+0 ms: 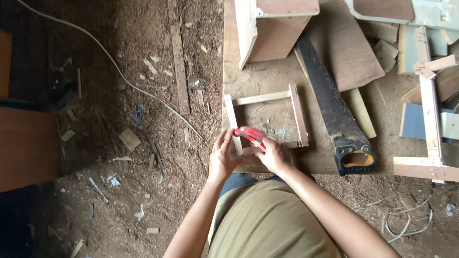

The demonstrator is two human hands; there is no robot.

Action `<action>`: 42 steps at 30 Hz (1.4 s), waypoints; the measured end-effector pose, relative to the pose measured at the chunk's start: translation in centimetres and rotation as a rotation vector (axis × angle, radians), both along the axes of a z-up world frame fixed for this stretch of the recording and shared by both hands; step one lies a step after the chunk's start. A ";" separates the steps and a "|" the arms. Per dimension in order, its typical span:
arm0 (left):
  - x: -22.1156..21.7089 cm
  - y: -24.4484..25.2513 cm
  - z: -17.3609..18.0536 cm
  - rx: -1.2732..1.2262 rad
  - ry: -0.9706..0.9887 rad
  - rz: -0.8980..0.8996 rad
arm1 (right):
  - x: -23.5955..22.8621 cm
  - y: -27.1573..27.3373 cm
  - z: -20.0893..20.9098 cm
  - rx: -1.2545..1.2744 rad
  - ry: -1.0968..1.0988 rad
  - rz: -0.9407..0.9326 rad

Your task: The person assembles a small wooden frame by hammering nails into the joints. They repeatedly pick up nails, position them, and strike with a hammer, occasionally adjusting the frame on the workbench.

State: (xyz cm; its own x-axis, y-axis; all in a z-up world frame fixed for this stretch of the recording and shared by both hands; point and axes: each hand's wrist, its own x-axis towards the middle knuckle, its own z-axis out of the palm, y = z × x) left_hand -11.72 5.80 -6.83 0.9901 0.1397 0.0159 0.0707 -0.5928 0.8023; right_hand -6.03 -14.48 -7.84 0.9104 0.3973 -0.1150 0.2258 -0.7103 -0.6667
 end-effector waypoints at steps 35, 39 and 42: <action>0.6 -4.5 -1.5 -0.021 0.210 0.225 | 2.3 -1.9 0.7 0.257 -0.014 0.113; 0.3 -4.5 -1.5 0.189 -0.006 0.099 | 4.9 -4.8 -0.2 0.015 -0.034 -0.044; 0.1 -4.1 -1.8 0.175 0.046 0.011 | 7.0 -6.5 -1.4 0.065 -0.256 -0.001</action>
